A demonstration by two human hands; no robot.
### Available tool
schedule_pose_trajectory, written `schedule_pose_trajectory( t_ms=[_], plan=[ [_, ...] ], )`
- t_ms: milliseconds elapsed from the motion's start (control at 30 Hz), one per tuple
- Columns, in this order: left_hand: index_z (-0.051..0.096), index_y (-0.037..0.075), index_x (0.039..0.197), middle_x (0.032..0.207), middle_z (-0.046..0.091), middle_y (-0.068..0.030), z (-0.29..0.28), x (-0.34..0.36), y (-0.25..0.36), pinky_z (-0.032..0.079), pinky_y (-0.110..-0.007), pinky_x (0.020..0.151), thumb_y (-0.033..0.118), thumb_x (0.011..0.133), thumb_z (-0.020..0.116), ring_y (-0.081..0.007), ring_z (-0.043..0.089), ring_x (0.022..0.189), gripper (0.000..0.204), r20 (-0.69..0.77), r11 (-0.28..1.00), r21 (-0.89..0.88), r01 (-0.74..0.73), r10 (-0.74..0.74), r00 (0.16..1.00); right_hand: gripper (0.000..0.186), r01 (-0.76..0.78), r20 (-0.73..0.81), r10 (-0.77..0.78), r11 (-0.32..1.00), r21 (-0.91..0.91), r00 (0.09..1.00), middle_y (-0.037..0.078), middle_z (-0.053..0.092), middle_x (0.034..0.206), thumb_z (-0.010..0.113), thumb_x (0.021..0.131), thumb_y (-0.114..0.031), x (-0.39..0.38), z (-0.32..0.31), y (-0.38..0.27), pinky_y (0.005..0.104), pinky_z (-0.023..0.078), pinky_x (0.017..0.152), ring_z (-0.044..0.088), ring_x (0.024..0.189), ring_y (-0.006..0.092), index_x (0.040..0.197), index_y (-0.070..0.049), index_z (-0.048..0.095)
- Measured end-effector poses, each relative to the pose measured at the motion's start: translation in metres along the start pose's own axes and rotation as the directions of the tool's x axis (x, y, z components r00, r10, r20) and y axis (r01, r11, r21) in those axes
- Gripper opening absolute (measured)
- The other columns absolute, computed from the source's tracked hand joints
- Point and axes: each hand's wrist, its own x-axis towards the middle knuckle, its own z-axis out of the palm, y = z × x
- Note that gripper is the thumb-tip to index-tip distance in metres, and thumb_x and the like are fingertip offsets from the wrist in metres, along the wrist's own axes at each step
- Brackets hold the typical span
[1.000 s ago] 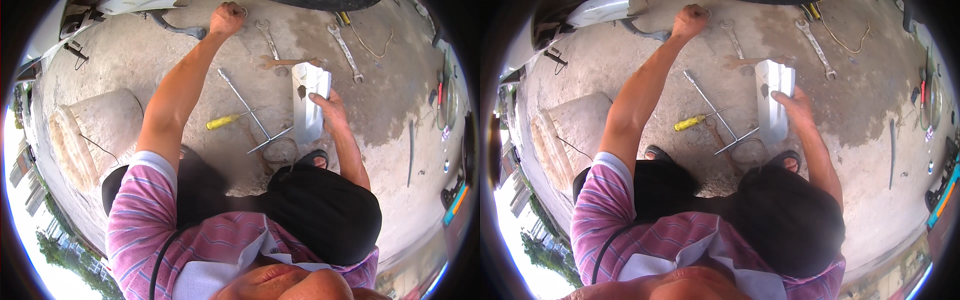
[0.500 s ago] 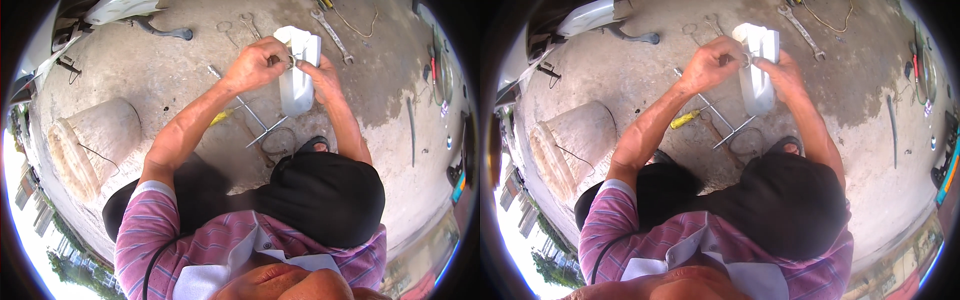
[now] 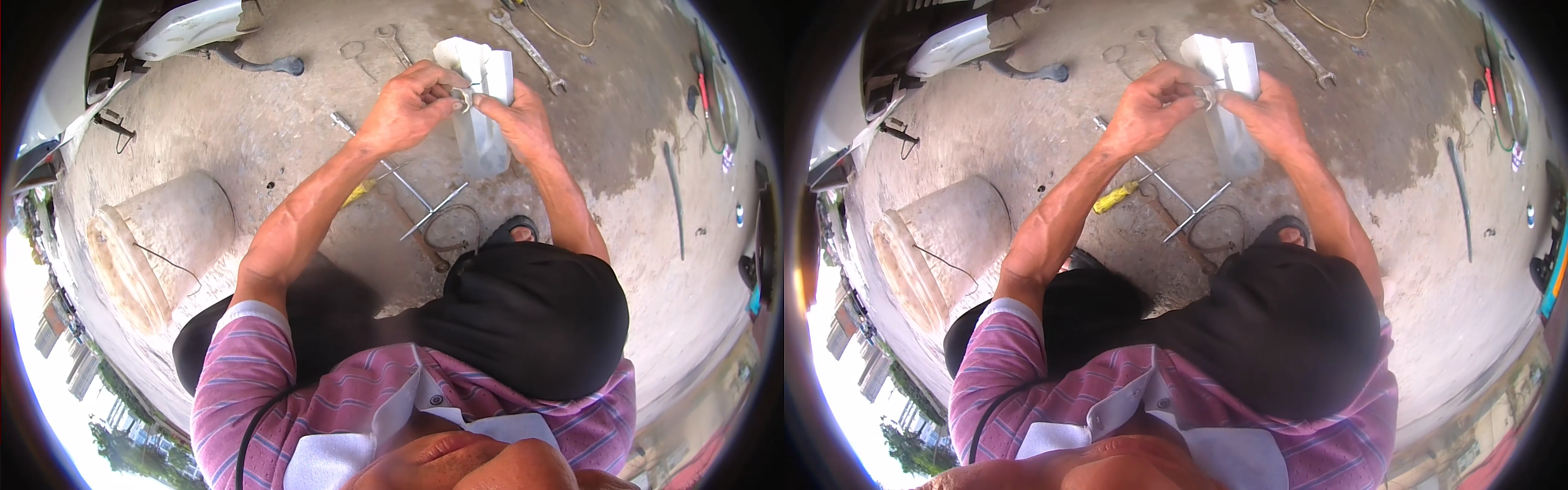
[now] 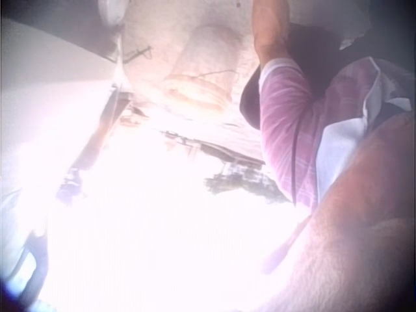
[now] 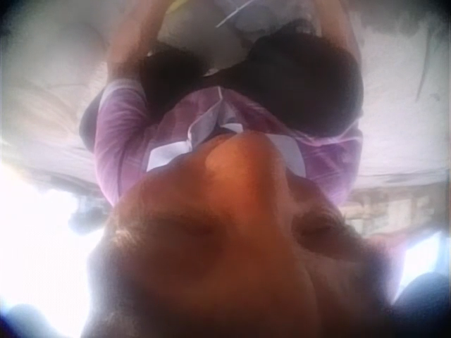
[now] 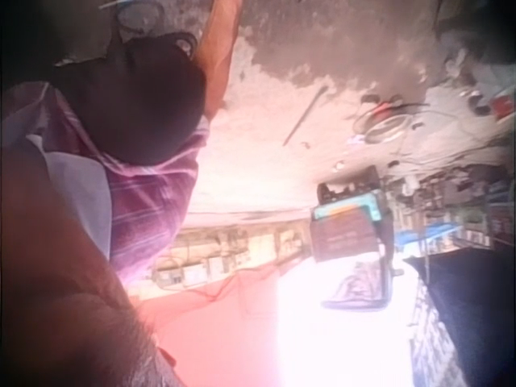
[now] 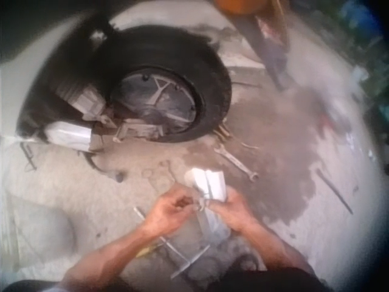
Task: The person uses a screwdriver and a T-handle wrench to remove and then reattach a plastic trim piece on the side of an electric scooter.
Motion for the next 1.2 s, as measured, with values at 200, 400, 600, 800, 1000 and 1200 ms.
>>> schedule_pose_trajectory(
  t_ms=[200, 400, 600, 800, 1000, 1200],
  plan=[
    [0.064, -0.001, 0.116, 0.105, 0.072, -0.0086, 0.000, 0.002, -0.002, 0.054, -0.028, 0.081, 0.002, 0.096, 0.066, -0.0132, 0.065, 0.090, 0.020, 0.086, 0.909, -0.327, 0.258, -0.244, 0.966, 0.039, -0.029, 0.024, 0.026, 0.990, 0.138, 0.999, 0.006, 0.071, 0.103, 0.074, 0.085, -0.020, 0.006, -0.007, 0.007, 0.0311, 0.053, 0.081, 0.065, 0.092, 0.0139, 0.118, 0.000, 0.067],
    [0.065, 0.001, 0.118, 0.098, 0.073, -0.0076, 0.001, 0.001, 0.014, 0.056, -0.027, 0.079, 0.004, 0.096, 0.066, -0.0128, 0.066, 0.089, 0.022, 0.046, 0.894, -0.337, 0.294, -0.297, 0.954, 0.036, -0.107, 0.110, 0.069, 0.915, 0.389, 0.992, 0.007, 0.070, 0.106, 0.070, 0.089, -0.011, 0.003, -0.002, 0.002, 0.0328, 0.056, 0.082, 0.068, 0.095, 0.0163, 0.122, 0.000, 0.063],
    [0.072, 0.007, 0.113, 0.101, 0.061, -0.0041, 0.005, -0.003, 0.021, 0.054, -0.029, 0.076, 0.004, 0.091, 0.069, -0.0124, 0.063, 0.082, 0.022, -0.022, 0.984, -0.054, 0.169, -0.170, 0.985, 0.037, -0.113, 0.132, 0.065, 0.908, 0.403, 0.989, 0.007, 0.069, 0.107, 0.071, 0.088, -0.011, 0.000, -0.002, -0.001, 0.0326, 0.056, 0.082, 0.067, 0.093, 0.0161, 0.122, 0.001, 0.062],
    [0.074, 0.008, 0.107, 0.095, 0.060, -0.0046, 0.008, -0.005, 0.014, 0.052, -0.029, 0.072, 0.004, 0.089, 0.070, -0.0127, 0.060, 0.079, 0.018, -0.070, 0.990, -0.073, 0.124, -0.129, 0.989, 0.037, -0.063, 0.129, 0.014, 0.922, 0.381, 0.992, 0.006, 0.069, 0.108, 0.072, 0.088, -0.013, 0.000, -0.003, 0.003, 0.0328, 0.056, 0.082, 0.067, 0.093, 0.0158, 0.122, 0.000, 0.063],
    [0.074, 0.005, 0.102, 0.093, 0.061, -0.0045, 0.001, -0.001, 0.017, 0.051, -0.027, 0.069, 0.003, 0.087, 0.072, -0.0113, 0.060, 0.076, 0.015, -0.158, 0.986, -0.134, 0.101, -0.122, 0.980, 0.037, 0.020, 0.072, -0.023, 0.999, 0.050, 0.997, 0.003, 0.072, 0.100, 0.076, 0.084, -0.020, -0.004, -0.004, -0.003, 0.0297, 0.053, 0.078, 0.065, 0.089, 0.0116, 0.114, -0.001, 0.069],
    [0.071, 0.004, 0.107, 0.088, 0.071, -0.0045, -0.003, -0.004, 0.022, 0.055, -0.026, 0.071, 0.005, 0.092, 0.071, -0.0108, 0.068, 0.081, 0.015, -0.107, 0.986, -0.025, 0.167, -0.169, 0.980, 0.035, 0.060, 0.040, -0.054, 0.979, -0.192, 0.998, 0.005, 0.074, 0.092, 0.076, 0.083, -0.022, -0.010, -0.003, -0.012, 0.0311, 0.053, 0.077, 0.065, 0.084, 0.0115, 0.110, -0.001, 0.070]
  ],
)
